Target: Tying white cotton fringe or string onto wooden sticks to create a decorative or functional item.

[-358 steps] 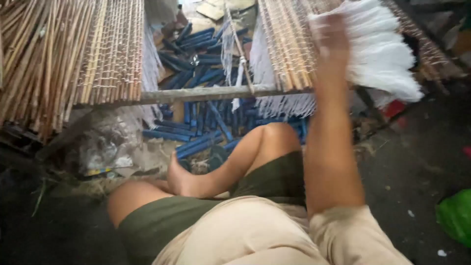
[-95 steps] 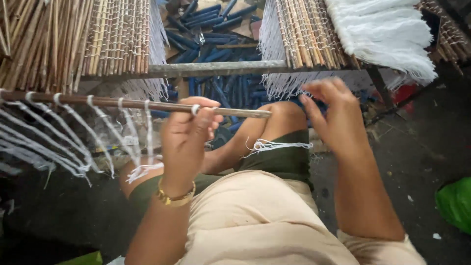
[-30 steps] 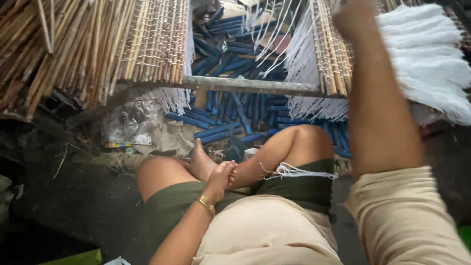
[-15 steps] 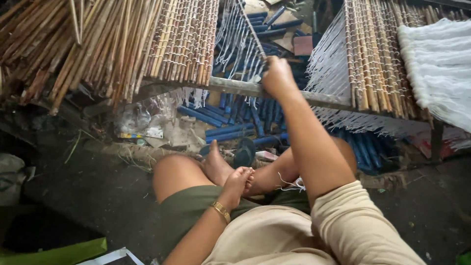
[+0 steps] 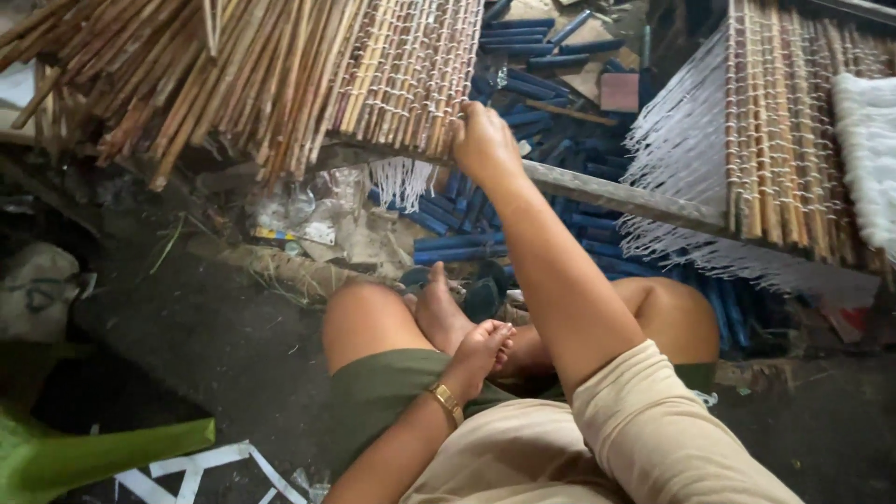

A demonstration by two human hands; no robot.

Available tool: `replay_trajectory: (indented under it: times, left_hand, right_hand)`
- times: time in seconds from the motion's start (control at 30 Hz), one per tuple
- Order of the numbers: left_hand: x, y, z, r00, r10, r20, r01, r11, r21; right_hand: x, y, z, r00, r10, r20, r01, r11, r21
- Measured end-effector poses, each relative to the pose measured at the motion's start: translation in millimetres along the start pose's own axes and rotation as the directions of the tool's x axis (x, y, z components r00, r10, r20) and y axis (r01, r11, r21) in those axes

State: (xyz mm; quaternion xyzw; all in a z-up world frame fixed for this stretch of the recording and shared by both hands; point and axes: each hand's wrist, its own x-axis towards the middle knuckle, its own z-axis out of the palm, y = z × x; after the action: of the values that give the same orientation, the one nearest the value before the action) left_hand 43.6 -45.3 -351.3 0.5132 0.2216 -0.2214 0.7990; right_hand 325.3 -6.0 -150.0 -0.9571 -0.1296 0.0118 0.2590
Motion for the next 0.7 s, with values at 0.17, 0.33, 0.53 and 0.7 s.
replay_trajectory:
  times: [0.17, 0.33, 0.53, 0.7]
  left_hand:
    - [-14.8, 16.9, -3.0, 1.000, -0.004, 0.027, 0.008, 0.985, -0.171]
    - [12.7, 1.2, -16.1, 0.999, 0.013, -0.044, -0.017, 0.995, -0.099]
    - [27.9, -8.2, -23.5, 0.990, 0.055, -0.128, -0.056, 0.998, 0.002]
    - [-4.3, 6.2, -27.7, 0.981, 0.129, -0.143, -0.095, 0.970, 0.226]
  right_hand:
    - [-41.1, -21.3, -45.9, 0.987, -0.148, -0.068, 0.142, 0.986, -0.093]
    - [-127.7, 25.4, -113.3, 0.854, -0.479, -0.204, 0.474, 0.877, -0.076]
    - [-273.5, 159.5, -164.2, 0.979, -0.158, -0.127, 0.152, 0.987, -0.051]
    - [-396.8, 254.6, -169.1, 0.953, 0.260, -0.156, -0.252, 0.965, 0.071]
